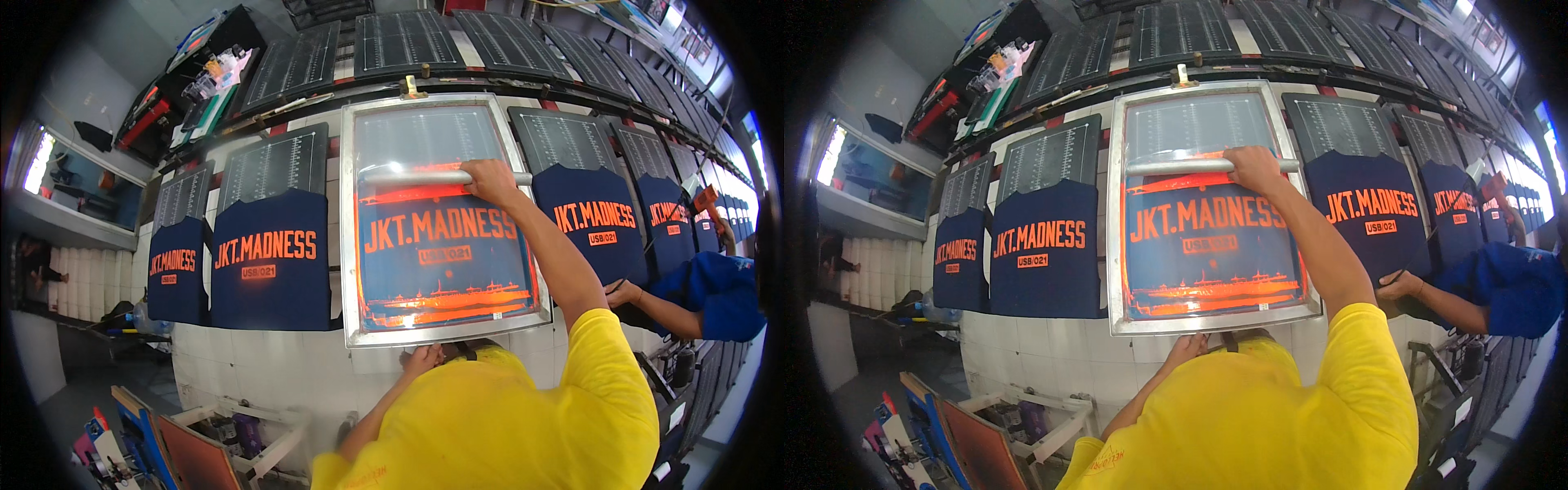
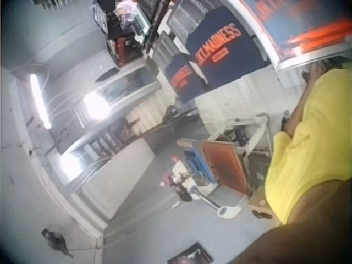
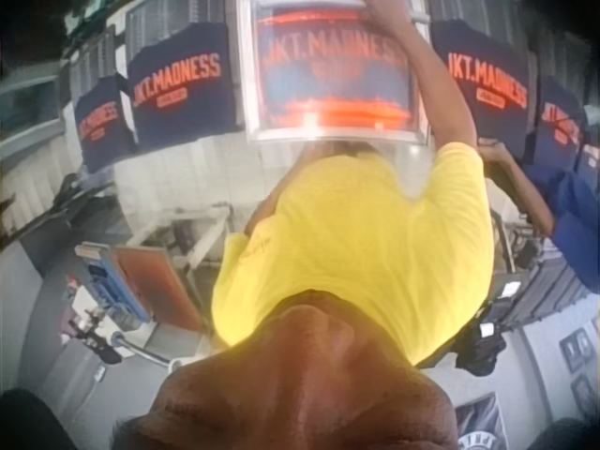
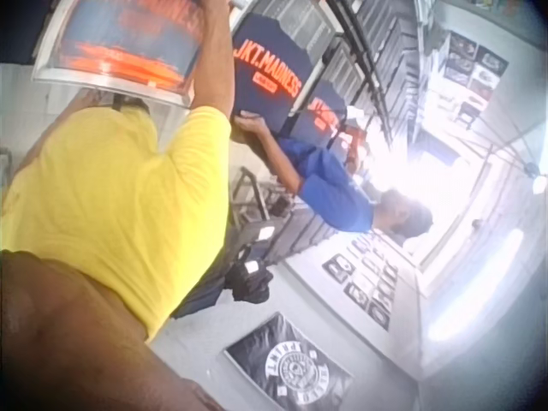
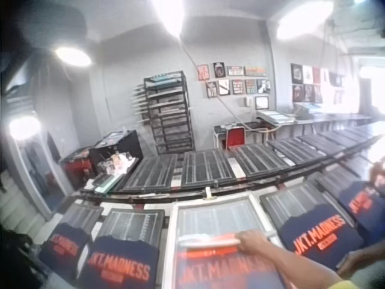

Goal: The person performs screen printing by spreading orange ink across a mesh frame with a squeegee to transfer a design onto shirts.

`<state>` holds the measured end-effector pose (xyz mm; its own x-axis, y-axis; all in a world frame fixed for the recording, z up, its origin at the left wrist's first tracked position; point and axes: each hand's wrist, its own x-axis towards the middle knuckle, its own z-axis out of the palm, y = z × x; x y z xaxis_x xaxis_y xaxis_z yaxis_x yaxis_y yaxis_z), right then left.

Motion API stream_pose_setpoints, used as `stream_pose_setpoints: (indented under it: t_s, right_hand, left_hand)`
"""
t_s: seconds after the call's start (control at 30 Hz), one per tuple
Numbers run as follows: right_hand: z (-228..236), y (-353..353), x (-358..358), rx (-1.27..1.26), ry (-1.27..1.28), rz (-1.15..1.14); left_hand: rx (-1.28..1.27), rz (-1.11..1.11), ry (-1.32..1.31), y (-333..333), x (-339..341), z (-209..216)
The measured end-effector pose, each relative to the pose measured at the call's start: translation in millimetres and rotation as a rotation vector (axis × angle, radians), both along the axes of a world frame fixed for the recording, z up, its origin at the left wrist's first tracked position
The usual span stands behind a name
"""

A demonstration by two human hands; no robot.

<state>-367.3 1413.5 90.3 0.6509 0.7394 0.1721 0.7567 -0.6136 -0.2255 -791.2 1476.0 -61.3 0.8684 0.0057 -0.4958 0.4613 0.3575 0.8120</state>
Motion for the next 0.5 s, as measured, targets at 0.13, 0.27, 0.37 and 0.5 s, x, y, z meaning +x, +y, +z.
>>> stream_pose_setpoints:
  t_s: [0.13,0.27,0.37,0.5]
  right_hand:
    - [10.5,-8.0,-20.1,-0.094,0.070,-0.061]
    - [3.0,-32.2,-62.5,-0.024,0.003,-0.043]
    - [13.8,-45.6,-108.5,-0.059,0.086,-0.061]
    - [12.5,-70.6,-173.9,-0.071,0.096,-0.052]
  left_hand:
    - [-0.043,0.015,-0.032,-2.4,-1.3,-16.9]
    - [-0.033,-0.035,-0.042,1.8,4.3,-10.2]
    - [-0.013,-0.018,-0.095,-0.4,7.7,8.0]
    - [-0.030,-0.033,-0.089,1.0,7.5,8.3]
